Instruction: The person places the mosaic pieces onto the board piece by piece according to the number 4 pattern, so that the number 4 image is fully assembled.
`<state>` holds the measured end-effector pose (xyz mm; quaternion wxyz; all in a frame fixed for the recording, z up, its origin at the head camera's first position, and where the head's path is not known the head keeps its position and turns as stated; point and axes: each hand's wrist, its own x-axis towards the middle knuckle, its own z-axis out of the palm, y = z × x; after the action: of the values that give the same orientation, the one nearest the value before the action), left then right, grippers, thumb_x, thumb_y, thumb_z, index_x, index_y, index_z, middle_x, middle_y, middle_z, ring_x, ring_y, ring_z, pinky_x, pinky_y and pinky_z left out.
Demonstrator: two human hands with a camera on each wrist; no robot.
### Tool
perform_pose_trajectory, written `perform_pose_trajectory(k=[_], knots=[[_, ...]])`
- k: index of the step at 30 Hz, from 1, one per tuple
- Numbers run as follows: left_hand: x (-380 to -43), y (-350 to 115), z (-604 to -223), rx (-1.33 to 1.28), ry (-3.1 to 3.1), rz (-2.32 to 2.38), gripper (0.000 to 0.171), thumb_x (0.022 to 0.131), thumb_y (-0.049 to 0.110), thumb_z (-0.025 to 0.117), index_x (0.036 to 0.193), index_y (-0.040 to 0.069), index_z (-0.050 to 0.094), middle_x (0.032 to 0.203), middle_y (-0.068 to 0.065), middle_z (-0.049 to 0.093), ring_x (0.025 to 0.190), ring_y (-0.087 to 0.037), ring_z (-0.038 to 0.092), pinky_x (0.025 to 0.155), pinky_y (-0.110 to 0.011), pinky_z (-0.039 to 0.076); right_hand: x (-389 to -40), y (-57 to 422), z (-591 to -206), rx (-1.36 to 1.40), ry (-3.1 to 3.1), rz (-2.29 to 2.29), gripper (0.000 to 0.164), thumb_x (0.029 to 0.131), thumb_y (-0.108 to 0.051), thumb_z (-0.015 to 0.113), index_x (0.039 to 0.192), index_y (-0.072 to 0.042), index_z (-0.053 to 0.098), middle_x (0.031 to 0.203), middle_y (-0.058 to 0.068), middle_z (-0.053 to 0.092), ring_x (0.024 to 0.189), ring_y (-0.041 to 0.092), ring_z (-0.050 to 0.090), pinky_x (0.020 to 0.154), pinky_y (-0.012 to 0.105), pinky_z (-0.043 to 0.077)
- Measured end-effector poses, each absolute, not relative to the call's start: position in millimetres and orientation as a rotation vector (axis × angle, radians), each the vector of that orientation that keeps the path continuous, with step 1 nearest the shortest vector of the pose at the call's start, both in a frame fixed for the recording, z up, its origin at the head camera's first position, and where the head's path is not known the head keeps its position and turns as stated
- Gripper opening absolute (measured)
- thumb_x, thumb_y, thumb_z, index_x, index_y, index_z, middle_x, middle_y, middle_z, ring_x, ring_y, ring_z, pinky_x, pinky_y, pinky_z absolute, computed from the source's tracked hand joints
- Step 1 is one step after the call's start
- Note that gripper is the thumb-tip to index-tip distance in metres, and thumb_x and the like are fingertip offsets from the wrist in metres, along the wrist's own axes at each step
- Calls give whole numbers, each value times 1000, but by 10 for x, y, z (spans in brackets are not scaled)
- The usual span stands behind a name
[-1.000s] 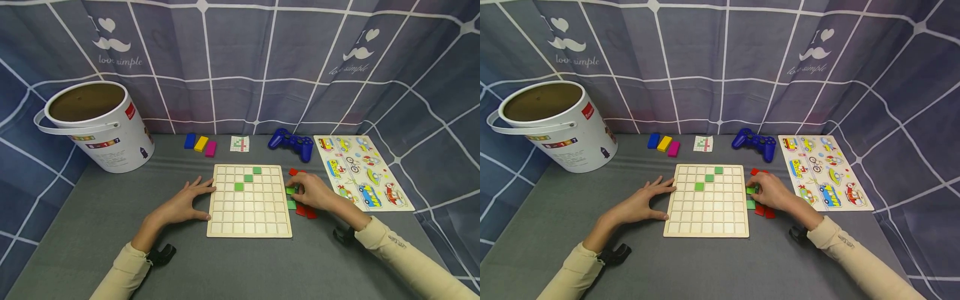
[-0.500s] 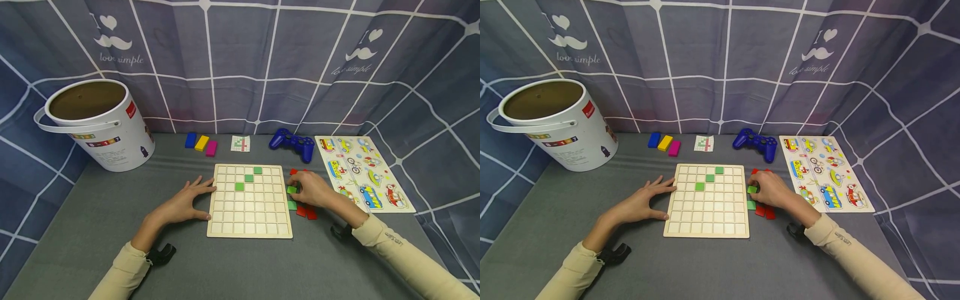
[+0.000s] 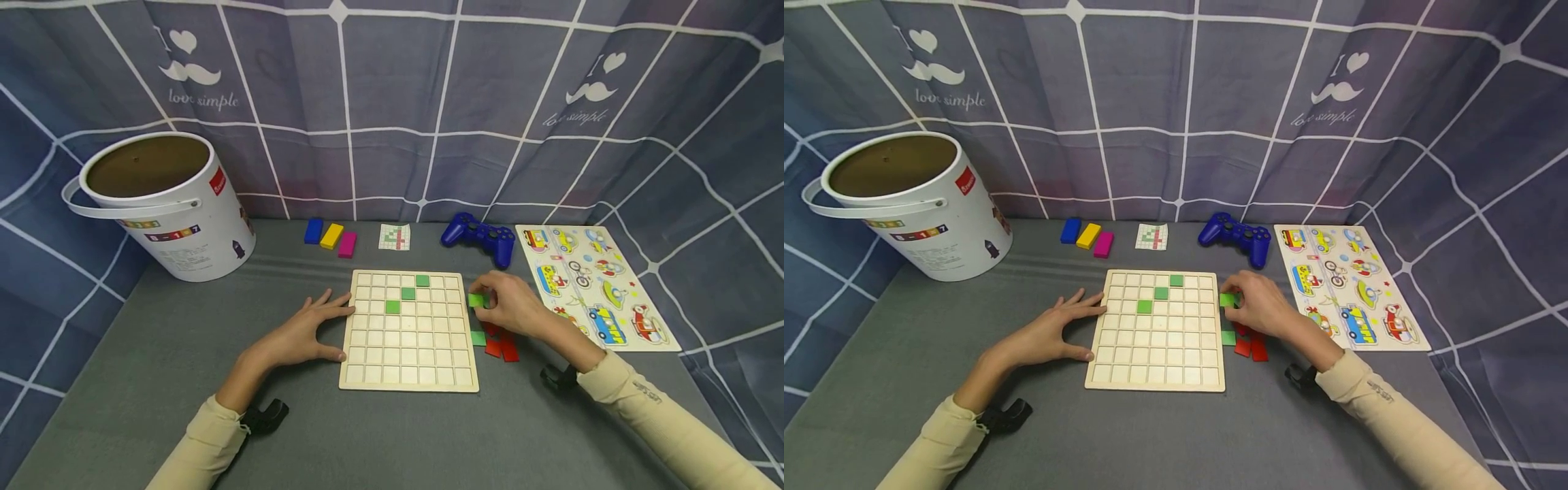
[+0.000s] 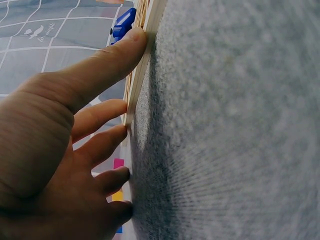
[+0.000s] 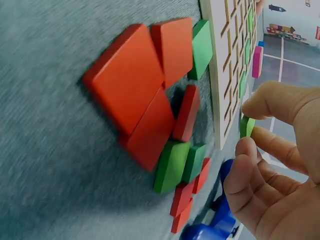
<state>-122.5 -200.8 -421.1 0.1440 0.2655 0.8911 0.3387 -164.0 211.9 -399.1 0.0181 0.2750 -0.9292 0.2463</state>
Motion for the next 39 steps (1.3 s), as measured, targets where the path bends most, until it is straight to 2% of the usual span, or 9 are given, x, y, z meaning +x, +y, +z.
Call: perform_pose_trajectory(k=[7, 13, 25, 39], knots=[[-1221, -2000, -4223, 758, 2572, 967, 87, 74, 29, 90, 149, 11, 50, 164, -3, 24, 150, -41, 5, 114, -68, -2, -1637, 1978, -4004, 954, -2816, 848, 26, 75, -11, 84, 99, -12, 73, 90, -2, 63, 65, 13, 57, 63, 30, 45], [-1227, -1988, -4222, 769, 2575, 967, 88, 74, 29, 90, 150, 12, 49, 164, -2, 24, 150, -40, 5, 114, -68, -2, -1650, 1836, -4032, 1017, -2776, 942, 25, 77, -14, 81, 101, -16, 74, 88, -4, 62, 65, 12, 57, 62, 29, 45], [-1225, -1997, -4216, 757, 2582, 960, 87, 73, 28, 91, 148, 11, 50, 164, -2, 25, 150, -39, 6, 114, -67, -2, -1641, 1467, -4107, 1150, -2761, 1017, 24, 74, -12, 79, 96, -20, 76, 81, 1, 60, 65, 12, 54, 59, 27, 44], [-1215, -2004, -4224, 766, 2581, 965, 86, 73, 29, 90, 148, 12, 51, 164, -2, 24, 150, -40, 5, 114, -67, -2, -1622, 1084, -4187, 1226, -2733, 1010, 22, 73, -12, 79, 94, -15, 75, 80, -1, 60, 64, 8, 52, 59, 27, 46]])
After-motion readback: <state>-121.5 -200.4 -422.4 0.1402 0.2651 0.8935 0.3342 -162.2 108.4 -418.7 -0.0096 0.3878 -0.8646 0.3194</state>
